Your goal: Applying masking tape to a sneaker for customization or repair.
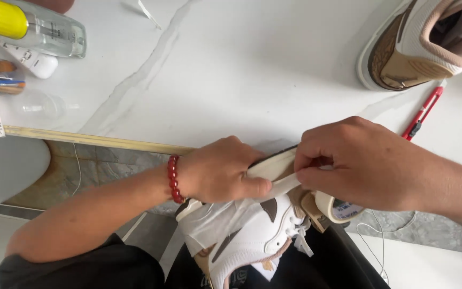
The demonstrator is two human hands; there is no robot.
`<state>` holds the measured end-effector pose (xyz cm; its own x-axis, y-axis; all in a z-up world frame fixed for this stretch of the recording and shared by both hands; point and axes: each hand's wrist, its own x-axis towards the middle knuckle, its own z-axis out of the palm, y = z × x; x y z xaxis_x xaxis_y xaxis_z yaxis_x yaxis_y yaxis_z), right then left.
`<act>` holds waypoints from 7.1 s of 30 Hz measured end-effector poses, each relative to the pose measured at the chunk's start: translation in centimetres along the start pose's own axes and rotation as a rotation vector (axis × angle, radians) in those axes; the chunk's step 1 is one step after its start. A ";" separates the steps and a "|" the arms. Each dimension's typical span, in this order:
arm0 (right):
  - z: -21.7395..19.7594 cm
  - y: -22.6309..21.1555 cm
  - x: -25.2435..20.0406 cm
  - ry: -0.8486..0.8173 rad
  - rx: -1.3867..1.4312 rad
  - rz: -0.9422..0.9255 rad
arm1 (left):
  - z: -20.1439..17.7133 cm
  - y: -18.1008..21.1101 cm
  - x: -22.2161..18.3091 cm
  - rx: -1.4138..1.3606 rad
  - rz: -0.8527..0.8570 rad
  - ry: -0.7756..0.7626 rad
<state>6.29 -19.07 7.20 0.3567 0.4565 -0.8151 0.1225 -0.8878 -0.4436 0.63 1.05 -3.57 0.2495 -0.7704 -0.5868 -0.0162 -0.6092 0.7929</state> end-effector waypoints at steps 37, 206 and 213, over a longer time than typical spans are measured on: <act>4.8 6.7 0.4 0.090 -0.010 -0.030 | -0.7 0.5 -3.4 -0.082 0.308 0.453; 17.3 3.3 4.5 1.518 0.039 -0.716 | -6.1 4.4 5.8 -0.018 0.697 0.438; 16.7 3.0 5.6 1.594 -0.073 -0.712 | -6.3 4.6 5.5 -0.011 0.624 0.434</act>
<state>-6.82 -18.24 -4.93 0.6965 0.2657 0.6666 0.6685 -0.5779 -0.4681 7.97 -4.81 -2.07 0.5555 -0.8269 0.0870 -0.2705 -0.0808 0.9593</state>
